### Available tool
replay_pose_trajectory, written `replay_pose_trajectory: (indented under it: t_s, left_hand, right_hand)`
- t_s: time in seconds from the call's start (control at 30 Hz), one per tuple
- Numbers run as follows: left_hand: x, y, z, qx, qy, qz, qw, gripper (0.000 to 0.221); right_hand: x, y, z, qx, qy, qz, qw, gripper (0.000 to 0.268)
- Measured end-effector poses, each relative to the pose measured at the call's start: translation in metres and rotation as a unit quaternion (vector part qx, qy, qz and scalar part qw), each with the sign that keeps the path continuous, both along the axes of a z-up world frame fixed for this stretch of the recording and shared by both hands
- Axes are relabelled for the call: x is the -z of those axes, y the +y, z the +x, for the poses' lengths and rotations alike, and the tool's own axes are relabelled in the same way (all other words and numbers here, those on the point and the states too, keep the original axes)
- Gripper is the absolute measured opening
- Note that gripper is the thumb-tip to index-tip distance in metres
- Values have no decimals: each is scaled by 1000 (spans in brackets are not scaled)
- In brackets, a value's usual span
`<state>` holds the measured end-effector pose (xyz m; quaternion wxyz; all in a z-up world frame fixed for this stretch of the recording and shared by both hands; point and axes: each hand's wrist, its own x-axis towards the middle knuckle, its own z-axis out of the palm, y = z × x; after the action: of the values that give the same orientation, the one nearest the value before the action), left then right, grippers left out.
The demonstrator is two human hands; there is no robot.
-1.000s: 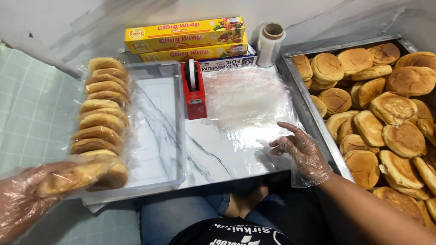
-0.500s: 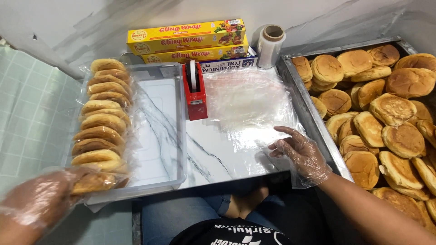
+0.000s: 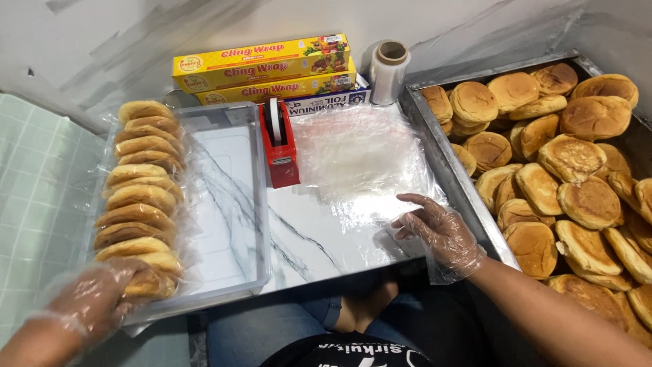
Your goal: Wrapping individual bread rolls in plastic film for packaging
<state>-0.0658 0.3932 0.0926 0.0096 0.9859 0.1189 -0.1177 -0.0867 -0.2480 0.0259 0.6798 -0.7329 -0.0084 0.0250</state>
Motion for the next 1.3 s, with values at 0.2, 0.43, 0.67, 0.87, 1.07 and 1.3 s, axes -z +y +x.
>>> replay_pose_trajectory:
  t_s: [0.2, 0.43, 0.67, 0.87, 1.07, 1.3]
  left_hand:
    - [75, -72, -27, 31, 9, 34, 999, 73]
    - [90, -83, -4, 171, -36, 263, 949, 99]
    - [89, -91, 1, 157, -24, 228, 961, 128]
    - [101, -69, 9, 179, -182, 195, 947, 116]
    - [10, -191, -3, 338, -391, 112, 849, 117]
    - [-4, -329, -10, 542, -327, -46, 773, 111]
  right_hand:
    - [6, -8, 2, -45, -37, -81, 995, 45]
    - [9, -8, 3, -45, -31, -62, 997, 44]
    - [21, -12, 5, -71, -40, -10, 997, 44]
    - [19, -10, 4, -72, -56, -14, 996, 42]
    - [20, -12, 6, -81, -65, -8, 995, 42]
    - [16, -12, 5, -72, -89, -59, 992, 40]
